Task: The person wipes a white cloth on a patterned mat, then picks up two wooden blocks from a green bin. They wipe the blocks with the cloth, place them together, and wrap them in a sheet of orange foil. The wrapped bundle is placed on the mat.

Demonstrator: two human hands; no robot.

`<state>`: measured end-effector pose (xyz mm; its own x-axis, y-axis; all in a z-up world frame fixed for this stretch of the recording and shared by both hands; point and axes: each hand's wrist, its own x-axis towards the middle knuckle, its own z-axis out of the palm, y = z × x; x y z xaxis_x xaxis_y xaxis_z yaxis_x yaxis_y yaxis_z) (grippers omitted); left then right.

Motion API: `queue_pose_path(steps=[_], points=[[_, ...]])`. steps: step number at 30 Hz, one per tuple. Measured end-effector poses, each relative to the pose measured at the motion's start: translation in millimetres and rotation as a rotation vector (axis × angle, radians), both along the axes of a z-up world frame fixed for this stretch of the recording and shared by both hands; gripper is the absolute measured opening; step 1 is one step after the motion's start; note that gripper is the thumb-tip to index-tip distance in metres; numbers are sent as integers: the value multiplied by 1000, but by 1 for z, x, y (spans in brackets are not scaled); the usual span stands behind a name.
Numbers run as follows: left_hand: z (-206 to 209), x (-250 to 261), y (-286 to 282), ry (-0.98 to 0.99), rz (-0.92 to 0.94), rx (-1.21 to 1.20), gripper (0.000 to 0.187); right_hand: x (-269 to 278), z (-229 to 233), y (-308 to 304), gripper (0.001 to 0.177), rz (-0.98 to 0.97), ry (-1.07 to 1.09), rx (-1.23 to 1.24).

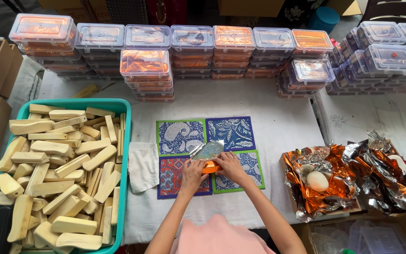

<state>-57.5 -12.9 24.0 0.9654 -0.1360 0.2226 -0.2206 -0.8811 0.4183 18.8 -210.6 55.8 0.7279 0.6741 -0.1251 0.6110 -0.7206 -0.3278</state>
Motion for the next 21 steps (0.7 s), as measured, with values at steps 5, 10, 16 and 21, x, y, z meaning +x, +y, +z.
queue_pose_path(steps=[5,10,16,21], points=[[1,8,7,53,30,-160,50,-1,0,-1,66,-24,-11,63],[6,14,12,124,29,-180,39,5,-10,-4,51,-30,-12,1],[-7,9,13,-41,-16,-159,41,-2,0,1,63,-3,-47,20],[7,4,16,18,-23,-175,55,-3,-15,-1,59,-18,-204,27]])
